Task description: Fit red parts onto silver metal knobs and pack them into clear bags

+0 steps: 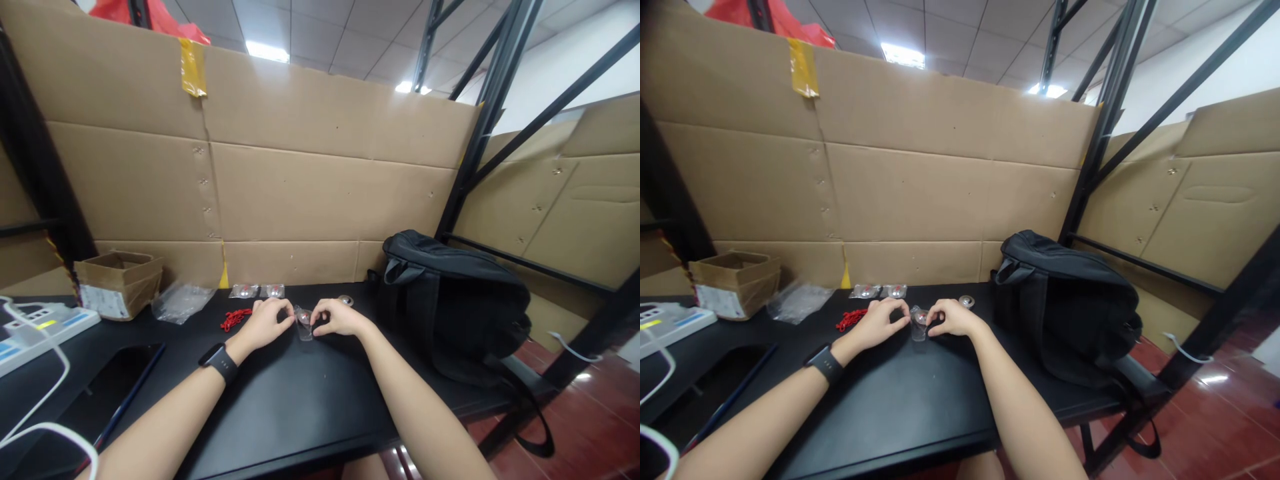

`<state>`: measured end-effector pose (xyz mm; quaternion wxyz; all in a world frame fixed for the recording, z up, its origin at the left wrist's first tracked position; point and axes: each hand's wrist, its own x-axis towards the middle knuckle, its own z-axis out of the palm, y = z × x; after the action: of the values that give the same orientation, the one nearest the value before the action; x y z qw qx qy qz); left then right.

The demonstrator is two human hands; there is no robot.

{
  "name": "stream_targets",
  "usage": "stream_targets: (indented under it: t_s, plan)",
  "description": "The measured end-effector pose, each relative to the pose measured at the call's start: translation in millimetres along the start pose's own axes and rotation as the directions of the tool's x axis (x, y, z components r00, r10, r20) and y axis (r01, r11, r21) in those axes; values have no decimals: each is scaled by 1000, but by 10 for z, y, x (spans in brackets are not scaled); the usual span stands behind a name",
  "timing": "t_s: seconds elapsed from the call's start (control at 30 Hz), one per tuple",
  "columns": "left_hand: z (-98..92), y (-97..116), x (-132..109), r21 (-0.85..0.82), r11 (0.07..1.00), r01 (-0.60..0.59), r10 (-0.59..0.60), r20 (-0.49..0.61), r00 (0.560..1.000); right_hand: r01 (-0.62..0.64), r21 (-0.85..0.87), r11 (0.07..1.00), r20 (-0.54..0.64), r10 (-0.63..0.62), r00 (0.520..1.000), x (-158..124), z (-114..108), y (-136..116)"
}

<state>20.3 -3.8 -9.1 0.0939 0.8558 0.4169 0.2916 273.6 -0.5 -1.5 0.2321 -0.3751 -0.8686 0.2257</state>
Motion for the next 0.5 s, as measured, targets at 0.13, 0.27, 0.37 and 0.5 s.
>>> stream_targets:
  t_s: [0.13,0.27,0.37,0.5]
  plan:
    - [-37,-34,5,-9,1000,7,-7,7,1000,5,13,1000,-49,-4,999,19,28,30]
    - [-61,-60,16,-34,999,20,-19,9,1000,1,50,999,-62,2,998,13,18,65]
    - [-61,-65,22,-13,999,46,-46,-17,999,12,29,1000,-117,-9,993,16,30,33]
    - [-57,-64,29,-4,998,62,-62,-34,998,16,13,1000,-169,-14,985,69,119,-59]
